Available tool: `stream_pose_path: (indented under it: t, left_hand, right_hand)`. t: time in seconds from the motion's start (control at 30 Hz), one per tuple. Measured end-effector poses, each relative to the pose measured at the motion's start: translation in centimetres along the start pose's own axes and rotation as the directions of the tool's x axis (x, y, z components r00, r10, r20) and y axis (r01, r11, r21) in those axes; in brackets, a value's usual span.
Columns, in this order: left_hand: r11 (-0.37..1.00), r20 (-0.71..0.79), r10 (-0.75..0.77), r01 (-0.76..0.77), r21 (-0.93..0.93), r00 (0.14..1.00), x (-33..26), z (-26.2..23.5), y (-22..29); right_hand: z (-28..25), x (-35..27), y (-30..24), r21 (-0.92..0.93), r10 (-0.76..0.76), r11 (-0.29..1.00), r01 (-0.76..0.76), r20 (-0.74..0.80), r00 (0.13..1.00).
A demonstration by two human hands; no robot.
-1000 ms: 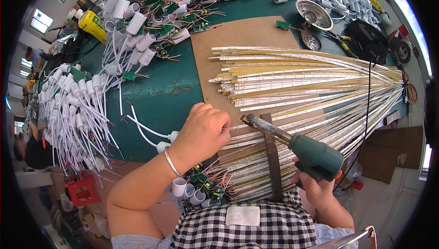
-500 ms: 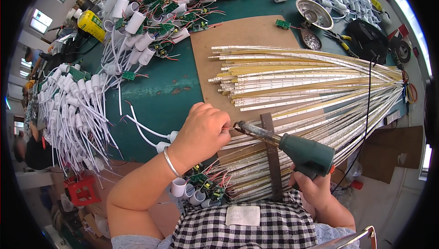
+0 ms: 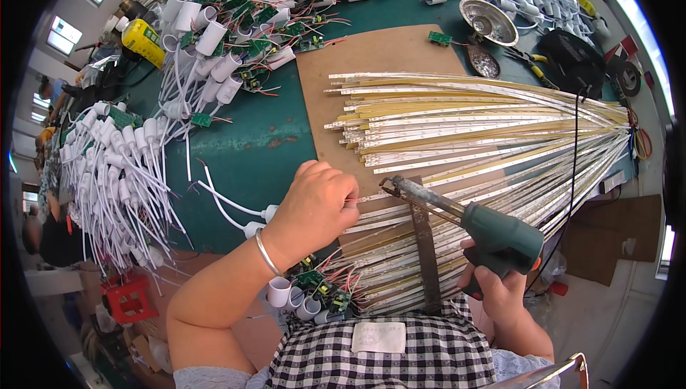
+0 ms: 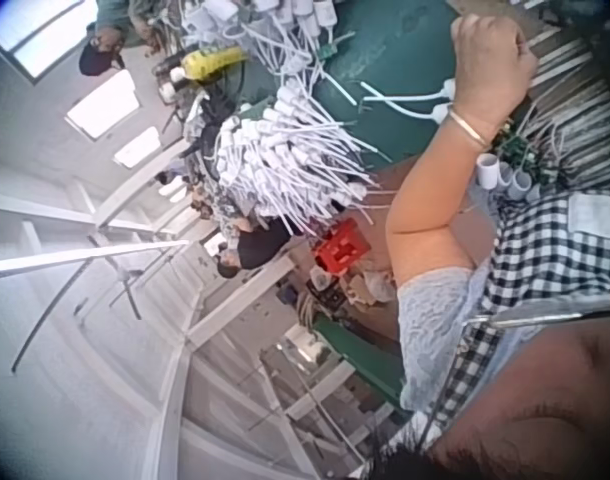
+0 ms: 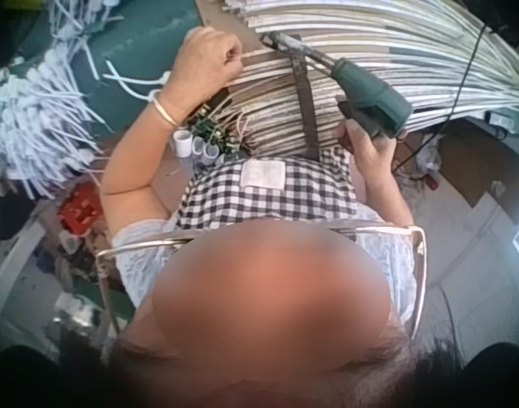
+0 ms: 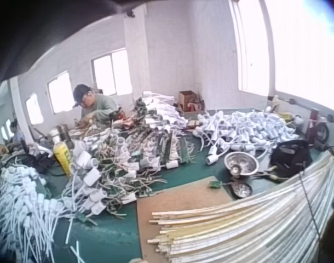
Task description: The person uses a soldering iron to attach wires to the ends of long, thin LED light strips. They pick up individual strips, align the wires, and apply solder to secure the connections. The completed units are placed on the table to the left.
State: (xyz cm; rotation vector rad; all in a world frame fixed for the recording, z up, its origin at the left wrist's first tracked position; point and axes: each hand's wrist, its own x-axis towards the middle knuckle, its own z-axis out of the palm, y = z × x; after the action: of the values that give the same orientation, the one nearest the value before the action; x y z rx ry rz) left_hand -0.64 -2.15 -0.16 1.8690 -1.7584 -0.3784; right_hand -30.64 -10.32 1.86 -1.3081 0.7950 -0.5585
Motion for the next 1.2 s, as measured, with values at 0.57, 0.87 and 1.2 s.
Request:
stream_pose_path:
  t: [0.57,0.87,1.2]
  left_hand:
    - [1.000,0.005,0.002,-0.002,-0.001,1.000,0.1,0.0,0.1]
    - [1.000,-0.015,-0.006,0.006,0.016,1.000,0.0,0.1,0.1]
    - [0.996,0.040,-0.034,0.038,-0.087,0.999,-0.1,-1.2,-0.3]
  right_hand:
    - [-1.1,-0.8,1.1,-0.125,0.049,0.992,-0.034,0.115,0.992]
    - [-1.2,-0.4,0.7,-0.241,0.011,0.970,0.032,0.177,0.984]
    - [-1.5,-0.5,1.1,-0.250,0.002,0.967,0.044,0.181,0.984]
